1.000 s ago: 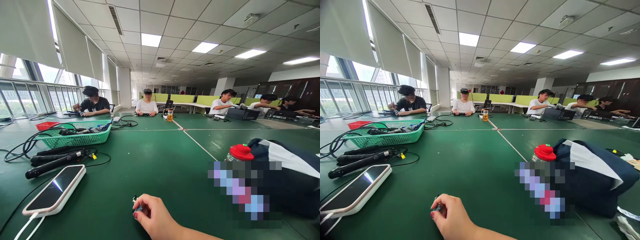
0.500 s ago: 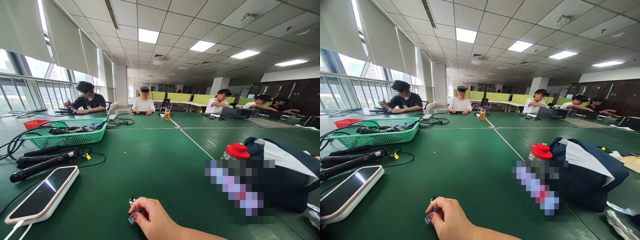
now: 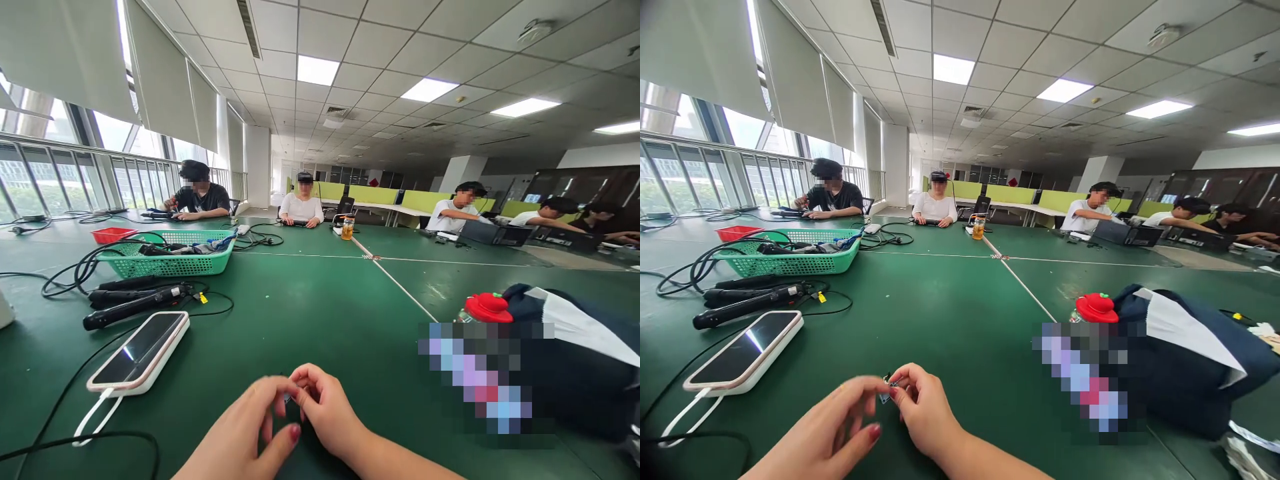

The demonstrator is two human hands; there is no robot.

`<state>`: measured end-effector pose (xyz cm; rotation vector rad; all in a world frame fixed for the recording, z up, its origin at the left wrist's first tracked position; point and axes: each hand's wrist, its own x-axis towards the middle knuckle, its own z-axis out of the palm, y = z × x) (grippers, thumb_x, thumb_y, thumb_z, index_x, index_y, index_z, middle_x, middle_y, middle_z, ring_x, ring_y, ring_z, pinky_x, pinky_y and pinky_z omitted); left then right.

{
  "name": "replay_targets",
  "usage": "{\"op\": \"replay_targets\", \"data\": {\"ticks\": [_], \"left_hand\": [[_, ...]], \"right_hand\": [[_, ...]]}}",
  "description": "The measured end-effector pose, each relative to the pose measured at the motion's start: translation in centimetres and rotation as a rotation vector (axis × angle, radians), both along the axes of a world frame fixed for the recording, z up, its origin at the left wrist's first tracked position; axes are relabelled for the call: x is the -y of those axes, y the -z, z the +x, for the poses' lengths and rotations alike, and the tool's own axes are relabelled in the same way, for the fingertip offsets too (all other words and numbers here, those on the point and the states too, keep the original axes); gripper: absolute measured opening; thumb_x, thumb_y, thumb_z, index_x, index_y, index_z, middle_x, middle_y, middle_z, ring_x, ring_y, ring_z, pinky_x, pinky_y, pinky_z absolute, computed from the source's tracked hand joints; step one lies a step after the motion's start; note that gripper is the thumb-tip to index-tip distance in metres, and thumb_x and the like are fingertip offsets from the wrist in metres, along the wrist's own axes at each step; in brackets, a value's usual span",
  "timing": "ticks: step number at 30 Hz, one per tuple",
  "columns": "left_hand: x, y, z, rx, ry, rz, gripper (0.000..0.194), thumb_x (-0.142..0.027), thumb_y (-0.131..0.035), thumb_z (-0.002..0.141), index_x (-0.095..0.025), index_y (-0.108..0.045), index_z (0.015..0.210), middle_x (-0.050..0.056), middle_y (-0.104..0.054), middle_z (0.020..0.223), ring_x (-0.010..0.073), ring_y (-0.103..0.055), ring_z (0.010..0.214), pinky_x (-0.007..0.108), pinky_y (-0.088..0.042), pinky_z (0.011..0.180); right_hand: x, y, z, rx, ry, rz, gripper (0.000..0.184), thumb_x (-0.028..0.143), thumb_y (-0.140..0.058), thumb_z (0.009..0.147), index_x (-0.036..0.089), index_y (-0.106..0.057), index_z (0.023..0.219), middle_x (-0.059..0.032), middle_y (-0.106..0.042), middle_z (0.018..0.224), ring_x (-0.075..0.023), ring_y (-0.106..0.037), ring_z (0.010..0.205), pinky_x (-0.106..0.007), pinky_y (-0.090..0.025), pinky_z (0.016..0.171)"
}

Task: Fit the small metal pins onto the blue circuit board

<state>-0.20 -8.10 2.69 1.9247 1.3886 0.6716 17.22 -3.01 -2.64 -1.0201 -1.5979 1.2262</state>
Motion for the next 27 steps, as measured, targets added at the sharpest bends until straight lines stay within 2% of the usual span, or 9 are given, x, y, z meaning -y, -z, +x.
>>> {"op": "replay_targets", "data": {"ticks": [2,5,9,13,20,23,27], "left_hand": [[-1.6,-0.7,1.6,0.02,-0.019,0.083,0.039,-0.036,-0.051,0.079,-0.03,-0.052,0.117,0.003,-0.059,0.108,0.0182,-0.059,0.088,0.029,-0.049,0.082],[-3.1,0.2,2.7,0.08,-0.044,0.107,0.043,-0.03,-0.051,0.077,-0.029,-0.051,0.12,0.004,-0.051,0.125,0.0199,-0.056,0.102,0.031,-0.046,0.09],[-3.7,1.9,2.4,0.148,0.006,0.045,0.039,-0.023,-0.048,0.078,-0.028,-0.056,0.116,0.002,-0.059,0.119,0.0194,-0.054,0.109,0.032,-0.042,0.097],[-3.9,1.9,1.9,0.185,0.061,-0.04,0.04,-0.023,-0.049,0.078,-0.027,-0.056,0.117,0.001,-0.062,0.116,0.0186,-0.056,0.107,0.031,-0.042,0.097],[-4.2,2.1,1.6,0.297,0.105,-0.158,0.045,-0.022,-0.05,0.077,-0.024,-0.054,0.121,0.0,-0.066,0.107,0.0174,-0.061,0.094,0.027,-0.048,0.085],[-4.4,2.5,1.5,0.334,0.093,-0.214,0.046,-0.023,-0.05,0.076,-0.021,-0.053,0.122,0.001,-0.069,0.095,0.0169,-0.063,0.084,0.027,-0.05,0.078],[-5.0,2.8,1.5,0.455,0.043,-0.279,0.044,-0.03,-0.053,0.074,-0.019,-0.055,0.116,0.004,-0.067,0.099,0.017,-0.063,0.081,0.028,-0.051,0.076]], "right_hand": [[-0.1,0.0,0.0,-0.03,0.027,0.006,0.017,0.031,-0.054,0.08,0.017,-0.057,0.088,0.0007,-0.056,0.071,-0.0078,-0.046,0.053,-0.019,-0.039,0.051],[-0.1,-0.3,0.0,0.028,0.056,0.064,0.012,0.021,-0.053,0.078,0.018,-0.061,0.086,0.001,-0.057,0.07,-0.0085,-0.046,0.055,-0.02,-0.039,0.054],[0.4,-1.2,0.1,0.156,0.047,0.203,0.017,0.012,-0.051,0.076,0.019,-0.065,0.084,-0.0005,-0.062,0.079,-0.0111,-0.05,0.066,-0.022,-0.04,0.062],[0.7,-1.7,0.2,0.202,0.041,0.249,0.019,0.01,-0.05,0.076,0.02,-0.065,0.084,-0.0006,-0.063,0.079,-0.0123,-0.052,0.069,-0.022,-0.041,0.065],[0.8,-1.4,0.1,0.196,0.037,0.277,0.019,0.011,-0.051,0.078,0.02,-0.065,0.086,-0.0014,-0.064,0.082,-0.013,-0.057,0.075,-0.022,-0.044,0.069],[0.8,-1.2,0.2,0.188,0.03,0.302,0.02,0.016,-0.048,0.083,0.021,-0.066,0.09,-0.0017,-0.064,0.084,-0.0129,-0.058,0.078,-0.023,-0.045,0.073],[0.7,-1.0,0.4,0.194,0.064,0.277,0.023,0.023,-0.044,0.088,0.022,-0.064,0.098,-0.0025,-0.063,0.084,-0.0135,-0.059,0.077,-0.025,-0.046,0.073]]}}
